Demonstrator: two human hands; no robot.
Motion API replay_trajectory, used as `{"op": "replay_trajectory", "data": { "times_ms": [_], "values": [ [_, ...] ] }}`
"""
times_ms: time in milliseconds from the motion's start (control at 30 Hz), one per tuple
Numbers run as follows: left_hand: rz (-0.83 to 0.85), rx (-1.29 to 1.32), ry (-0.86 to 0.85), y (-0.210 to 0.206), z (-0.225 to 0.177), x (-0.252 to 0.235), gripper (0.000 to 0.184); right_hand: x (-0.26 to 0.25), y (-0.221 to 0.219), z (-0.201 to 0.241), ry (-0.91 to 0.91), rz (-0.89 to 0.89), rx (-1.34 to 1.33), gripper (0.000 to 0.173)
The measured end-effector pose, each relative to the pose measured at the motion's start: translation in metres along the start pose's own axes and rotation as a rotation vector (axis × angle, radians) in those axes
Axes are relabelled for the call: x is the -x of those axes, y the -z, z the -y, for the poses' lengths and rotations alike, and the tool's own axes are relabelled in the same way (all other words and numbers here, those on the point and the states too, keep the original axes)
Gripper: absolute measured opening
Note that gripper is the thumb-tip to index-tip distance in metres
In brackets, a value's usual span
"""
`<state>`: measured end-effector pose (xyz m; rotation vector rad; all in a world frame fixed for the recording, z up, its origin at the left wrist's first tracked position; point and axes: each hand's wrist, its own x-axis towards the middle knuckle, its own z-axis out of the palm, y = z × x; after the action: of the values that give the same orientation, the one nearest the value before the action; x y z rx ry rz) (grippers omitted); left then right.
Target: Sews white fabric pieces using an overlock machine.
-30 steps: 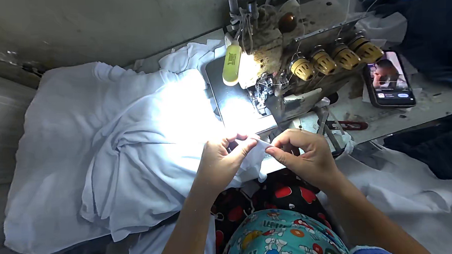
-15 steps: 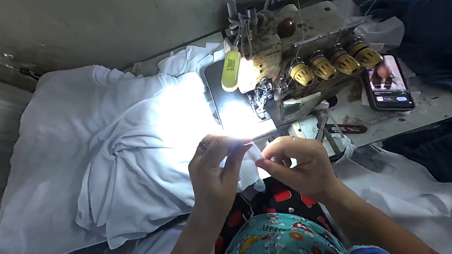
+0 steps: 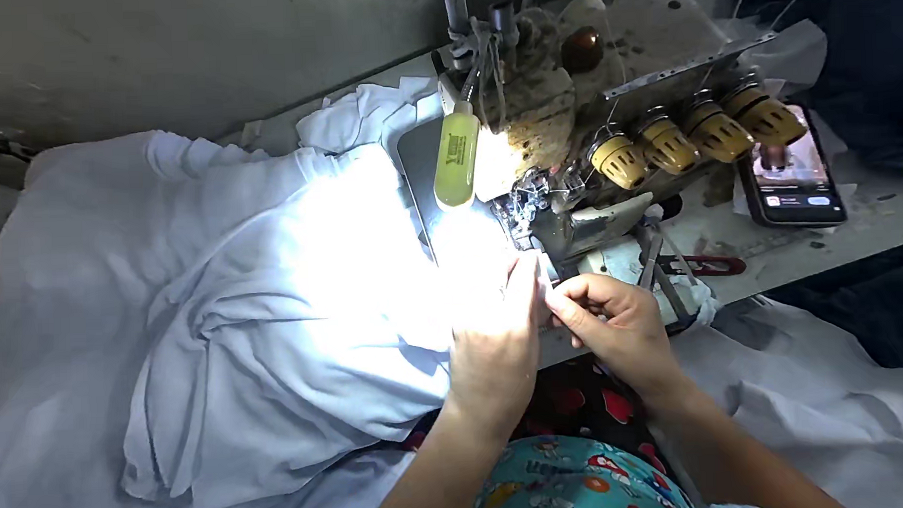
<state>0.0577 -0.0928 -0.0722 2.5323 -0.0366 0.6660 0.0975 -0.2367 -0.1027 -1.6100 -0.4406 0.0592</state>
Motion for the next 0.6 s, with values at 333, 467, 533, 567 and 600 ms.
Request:
{"op": "replay_trajectory", "data": {
  "times_ms": [333,467,533,567,600],
  "values": [
    [-0.045,-0.021,-0.010,-0.003,0.004,-0.003,0.013,-0.011,0.003,-0.007,0.343,-0.051,0.485,0.025],
    [0.009,0.050,0.002,0.000,0.009,-0.005,0.014,-0.008,0.007,-0.009,0.349,-0.001,0.569,0.028],
    [0.033,0.007,-0.001,0.002,0.015,-0.010,0.015,-0.007,0.007,-0.009,0.342,0.011,0.625,0.032],
    [0.049,-0.014,-0.002,0.005,0.018,-0.014,0.016,-0.008,0.006,-0.009,0.330,0.023,0.656,0.034],
    [0.066,-0.017,-0.004,0.007,0.022,-0.019,0.017,-0.009,0.006,-0.007,0.316,0.043,0.678,0.036]
  ]
}}
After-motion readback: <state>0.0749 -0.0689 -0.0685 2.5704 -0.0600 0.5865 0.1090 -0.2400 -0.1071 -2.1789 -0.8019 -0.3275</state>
